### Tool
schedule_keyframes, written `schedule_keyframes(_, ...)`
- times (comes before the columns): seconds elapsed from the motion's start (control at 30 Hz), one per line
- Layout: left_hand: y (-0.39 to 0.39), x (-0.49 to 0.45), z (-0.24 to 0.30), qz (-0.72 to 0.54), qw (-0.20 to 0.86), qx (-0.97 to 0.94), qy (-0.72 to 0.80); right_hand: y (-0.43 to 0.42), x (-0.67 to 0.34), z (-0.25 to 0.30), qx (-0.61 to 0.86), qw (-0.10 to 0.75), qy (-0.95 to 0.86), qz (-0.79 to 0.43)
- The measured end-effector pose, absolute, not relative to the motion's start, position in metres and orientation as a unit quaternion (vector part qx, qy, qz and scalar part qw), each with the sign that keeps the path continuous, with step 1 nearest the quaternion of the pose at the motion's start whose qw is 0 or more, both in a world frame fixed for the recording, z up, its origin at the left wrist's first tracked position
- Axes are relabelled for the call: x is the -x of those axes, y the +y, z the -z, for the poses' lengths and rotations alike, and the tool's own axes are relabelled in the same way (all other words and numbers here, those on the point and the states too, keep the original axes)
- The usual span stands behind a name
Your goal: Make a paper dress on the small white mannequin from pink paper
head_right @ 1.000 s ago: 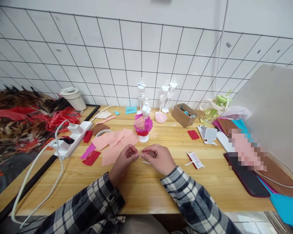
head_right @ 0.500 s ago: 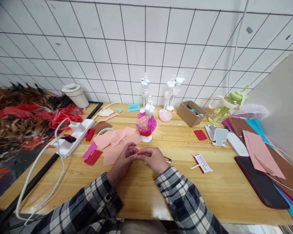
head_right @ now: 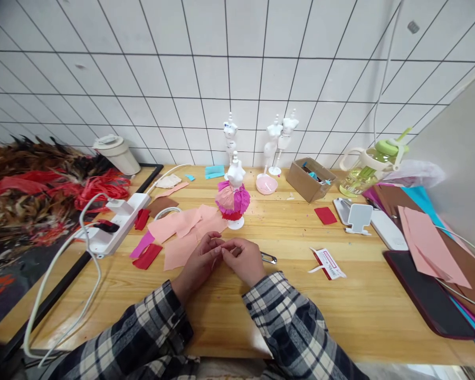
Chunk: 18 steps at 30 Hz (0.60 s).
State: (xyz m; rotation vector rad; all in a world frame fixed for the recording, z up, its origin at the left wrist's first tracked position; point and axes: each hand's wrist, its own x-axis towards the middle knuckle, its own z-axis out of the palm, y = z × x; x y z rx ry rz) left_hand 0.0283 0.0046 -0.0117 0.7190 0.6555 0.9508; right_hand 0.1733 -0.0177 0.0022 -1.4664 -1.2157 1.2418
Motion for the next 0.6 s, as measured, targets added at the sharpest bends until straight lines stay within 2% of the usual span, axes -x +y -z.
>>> schedule_keyframes(0.2,0.004,-0.029,0.020,-0.434,0.740,-0.398,0.323,-0.020,-0.173,-0.001,0.558,0.428,-0.462,-0.541)
schedule_keyframes(0.27,0.005,-0.028,0.018,-0.450,0.699,-0.434,0.347,-0.018,-0.174,0.000,0.560,0.433,-0.452,-0.543)
schedule_keyframes(0.47,-0.003,-0.018,0.004,-0.511,0.472,-0.568,0.439,-0.012,-0.182,0.007,0.642,0.497,-0.427,-0.399)
schedule_keyframes(0.53,-0.007,-0.016,0.003,-0.494,0.439,-0.611,0.435,-0.011,-0.185,0.010,0.653,0.510,-0.426,-0.364)
schedule_keyframes(0.6,-0.010,-0.017,0.004,-0.485,0.454,-0.617,0.422,-0.010,-0.188,0.012,0.649,0.519,-0.419,-0.366)
